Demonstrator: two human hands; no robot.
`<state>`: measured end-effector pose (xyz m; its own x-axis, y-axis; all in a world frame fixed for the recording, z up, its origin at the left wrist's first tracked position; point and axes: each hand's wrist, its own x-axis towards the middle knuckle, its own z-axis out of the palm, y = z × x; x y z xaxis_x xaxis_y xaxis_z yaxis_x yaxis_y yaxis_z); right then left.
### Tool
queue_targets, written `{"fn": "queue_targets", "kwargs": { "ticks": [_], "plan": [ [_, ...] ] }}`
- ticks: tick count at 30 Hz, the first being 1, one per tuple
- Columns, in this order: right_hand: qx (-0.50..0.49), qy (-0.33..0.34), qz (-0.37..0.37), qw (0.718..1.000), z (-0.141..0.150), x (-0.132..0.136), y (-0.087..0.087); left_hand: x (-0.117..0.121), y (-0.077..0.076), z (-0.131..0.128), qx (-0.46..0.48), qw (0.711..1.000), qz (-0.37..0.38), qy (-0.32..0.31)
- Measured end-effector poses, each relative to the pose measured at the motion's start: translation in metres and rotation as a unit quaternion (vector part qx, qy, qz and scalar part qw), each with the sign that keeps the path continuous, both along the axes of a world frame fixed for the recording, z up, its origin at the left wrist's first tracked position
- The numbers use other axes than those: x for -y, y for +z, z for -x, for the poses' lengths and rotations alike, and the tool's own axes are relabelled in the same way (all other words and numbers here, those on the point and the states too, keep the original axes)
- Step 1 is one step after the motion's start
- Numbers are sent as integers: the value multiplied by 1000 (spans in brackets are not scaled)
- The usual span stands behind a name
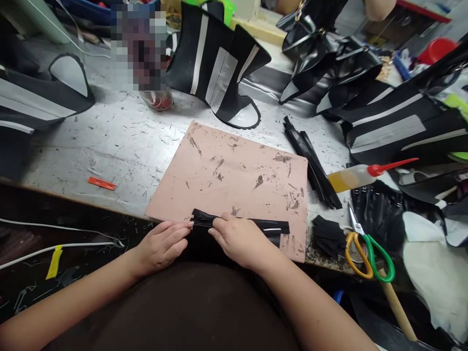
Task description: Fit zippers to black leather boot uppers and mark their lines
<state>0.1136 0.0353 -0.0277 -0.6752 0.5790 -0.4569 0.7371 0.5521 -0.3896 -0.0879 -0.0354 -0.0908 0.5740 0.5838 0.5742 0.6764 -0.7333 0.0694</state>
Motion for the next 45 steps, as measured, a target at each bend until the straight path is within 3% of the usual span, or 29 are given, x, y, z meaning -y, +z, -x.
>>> {"fn": "queue_targets", "kwargs": {
  "ticks": [7,20,39,45],
  "plan": [
    [42,-10,-48,998,10,4,-4,-10,-2,4,-25,998,-64,0],
    [8,-37,-4,999,4,1,-2,-5,3,-8,-28,999,-44,14],
    [21,-42,-46,998,7,4,-9,-7,8,-13,-68,996,-26,46],
    [85,-74,-68,991,-4,1,-2,-6,15,-14,-102,992,-28,74]
  ]
}}
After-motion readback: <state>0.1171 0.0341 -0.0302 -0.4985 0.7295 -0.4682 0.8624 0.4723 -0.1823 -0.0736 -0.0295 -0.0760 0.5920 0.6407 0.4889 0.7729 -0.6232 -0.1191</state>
